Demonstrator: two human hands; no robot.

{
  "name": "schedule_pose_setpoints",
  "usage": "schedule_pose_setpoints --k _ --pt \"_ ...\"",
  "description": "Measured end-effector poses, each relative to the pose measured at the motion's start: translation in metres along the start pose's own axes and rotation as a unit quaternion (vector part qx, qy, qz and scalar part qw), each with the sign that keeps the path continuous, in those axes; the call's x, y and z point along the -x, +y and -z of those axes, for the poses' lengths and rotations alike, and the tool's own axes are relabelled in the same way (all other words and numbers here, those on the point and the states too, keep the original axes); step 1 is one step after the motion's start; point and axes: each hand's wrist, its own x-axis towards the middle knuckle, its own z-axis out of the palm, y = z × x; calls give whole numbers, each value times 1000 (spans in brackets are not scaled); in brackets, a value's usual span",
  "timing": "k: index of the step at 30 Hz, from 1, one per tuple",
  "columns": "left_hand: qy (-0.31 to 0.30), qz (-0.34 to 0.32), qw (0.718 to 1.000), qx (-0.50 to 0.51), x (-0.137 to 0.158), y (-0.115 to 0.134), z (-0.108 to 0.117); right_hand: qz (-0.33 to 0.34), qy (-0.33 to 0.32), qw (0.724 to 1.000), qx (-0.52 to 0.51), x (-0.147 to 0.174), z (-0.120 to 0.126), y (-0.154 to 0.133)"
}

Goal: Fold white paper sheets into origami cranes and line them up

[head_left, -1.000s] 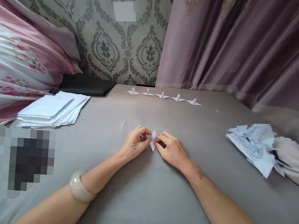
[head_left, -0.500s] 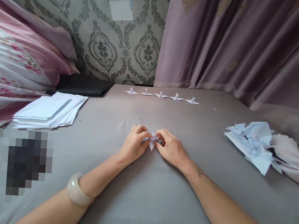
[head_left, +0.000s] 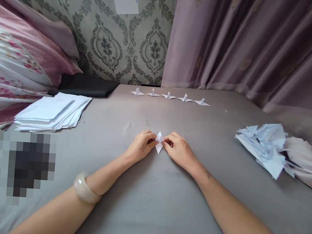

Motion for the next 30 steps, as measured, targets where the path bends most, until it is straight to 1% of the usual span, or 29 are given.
schedule_pose_setpoints --k 3,6,8,10,12,16,23,26,30 --pt "5 5 1000 8 -3 -3 -2 0 -4 1000 11 -1 2 -1" --pt "24 -31 999 -5 -4 -5 -4 8 -10 999 38 0 5 -3" --pt "18 -41 999 -11 -5 -5 -4 2 -20 998 53 0 6 -3" --pt "1 -25 1000 -2 -7 -5 -3 -8 -29 998 56 -2 6 -2" --pt "-13 -4 1000 27 -9 -5 -1 -14 -28 998 46 -3 5 0" --pt "-23 16 993 115 -14 -1 1 -9 -25 999 22 -6 2 5" --pt "-10 54 977 206 -15 5 -2 -2 -12 1000 23 -5 0 5" --pt "-10 50 970 238 -14 4 -4 -23 -8 1000 -3 -5 1 5" --pt "-11 49 968 248 -13 1 -5 -63 -20 996 -57 -7 6 1"
